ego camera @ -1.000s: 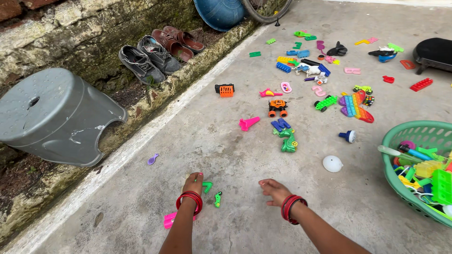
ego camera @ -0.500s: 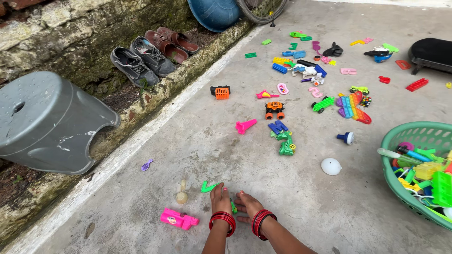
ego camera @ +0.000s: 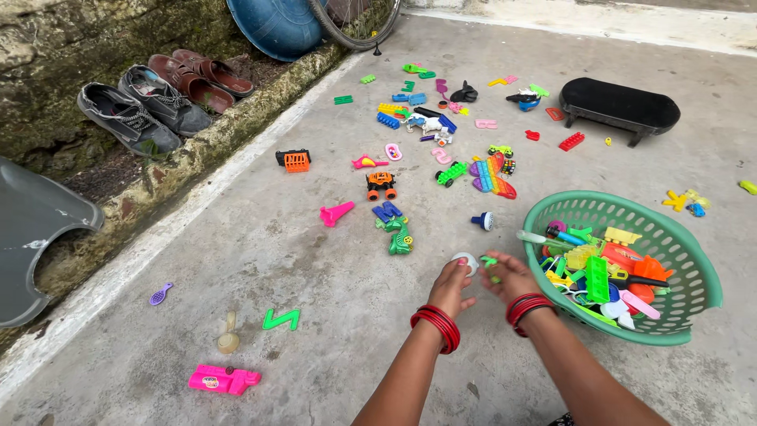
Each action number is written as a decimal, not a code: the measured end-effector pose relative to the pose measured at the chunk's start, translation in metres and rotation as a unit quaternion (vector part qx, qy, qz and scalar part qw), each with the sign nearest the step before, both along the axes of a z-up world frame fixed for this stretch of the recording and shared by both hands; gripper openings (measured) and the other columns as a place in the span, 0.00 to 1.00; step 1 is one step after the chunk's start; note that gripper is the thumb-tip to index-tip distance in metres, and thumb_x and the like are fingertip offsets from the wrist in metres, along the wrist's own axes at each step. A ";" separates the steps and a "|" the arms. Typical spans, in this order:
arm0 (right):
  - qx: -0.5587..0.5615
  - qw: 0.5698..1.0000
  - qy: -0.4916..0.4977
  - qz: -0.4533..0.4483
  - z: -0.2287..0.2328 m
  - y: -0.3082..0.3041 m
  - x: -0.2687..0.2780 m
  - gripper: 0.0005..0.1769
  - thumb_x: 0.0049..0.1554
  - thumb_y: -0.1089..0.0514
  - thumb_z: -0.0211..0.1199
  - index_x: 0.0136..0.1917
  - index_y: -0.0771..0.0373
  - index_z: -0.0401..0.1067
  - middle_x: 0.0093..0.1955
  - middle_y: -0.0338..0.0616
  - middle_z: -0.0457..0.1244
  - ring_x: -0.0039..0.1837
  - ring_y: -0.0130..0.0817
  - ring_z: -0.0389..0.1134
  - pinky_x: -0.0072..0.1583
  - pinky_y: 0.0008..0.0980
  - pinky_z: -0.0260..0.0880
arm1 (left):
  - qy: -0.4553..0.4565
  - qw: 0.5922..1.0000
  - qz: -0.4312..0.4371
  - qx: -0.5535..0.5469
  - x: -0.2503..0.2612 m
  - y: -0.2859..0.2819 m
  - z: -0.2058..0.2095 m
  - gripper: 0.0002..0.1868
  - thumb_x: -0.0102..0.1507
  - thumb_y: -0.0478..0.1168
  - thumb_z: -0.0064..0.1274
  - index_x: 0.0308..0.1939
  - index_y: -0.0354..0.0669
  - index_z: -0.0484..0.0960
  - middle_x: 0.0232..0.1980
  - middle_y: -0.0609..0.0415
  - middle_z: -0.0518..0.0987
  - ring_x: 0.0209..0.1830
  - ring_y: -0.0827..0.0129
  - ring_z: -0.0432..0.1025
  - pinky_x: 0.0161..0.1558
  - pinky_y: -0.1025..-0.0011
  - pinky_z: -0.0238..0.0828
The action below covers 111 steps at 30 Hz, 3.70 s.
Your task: The person picks up toy blocks, letters, and small vehicles from a concrete floor and places them into a green plastic basket.
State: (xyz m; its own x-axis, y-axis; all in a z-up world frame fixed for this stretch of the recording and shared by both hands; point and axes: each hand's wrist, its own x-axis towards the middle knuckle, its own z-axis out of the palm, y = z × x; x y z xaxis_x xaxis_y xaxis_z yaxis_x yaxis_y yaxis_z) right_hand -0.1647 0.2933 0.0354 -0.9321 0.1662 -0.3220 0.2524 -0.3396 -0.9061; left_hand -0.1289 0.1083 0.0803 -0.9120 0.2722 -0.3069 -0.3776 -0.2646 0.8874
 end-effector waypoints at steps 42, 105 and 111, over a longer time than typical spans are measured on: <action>0.016 0.963 -0.211 0.164 -0.111 -0.176 -0.007 0.15 0.58 0.56 0.67 0.58 0.63 0.78 0.48 0.40 0.68 0.48 0.29 0.68 0.52 0.30 0.74 | -0.133 0.941 0.272 -0.154 -0.027 -0.159 -0.125 0.29 0.65 0.59 0.46 0.59 0.44 0.83 0.60 0.51 0.82 0.65 0.57 0.74 0.66 0.61 0.66; 0.007 0.981 0.123 -0.151 0.013 0.070 -0.050 0.12 0.69 0.62 0.56 0.64 0.55 0.61 0.62 0.55 0.64 0.57 0.48 0.71 0.56 0.41 0.75 | 0.040 0.966 0.197 -0.164 -0.022 -0.167 -0.066 0.26 0.69 0.52 0.46 0.68 0.44 0.72 0.68 0.49 0.76 0.69 0.65 0.70 0.69 0.69 0.62; 0.155 0.940 0.184 -0.243 0.026 0.107 -0.031 0.18 0.65 0.65 0.58 0.67 0.57 0.63 0.65 0.54 0.61 0.62 0.45 0.69 0.58 0.41 0.73 | -0.010 0.922 0.276 -0.273 -0.007 -0.292 -0.087 0.25 0.68 0.54 0.47 0.65 0.47 0.74 0.65 0.48 0.79 0.66 0.61 0.72 0.66 0.65 0.65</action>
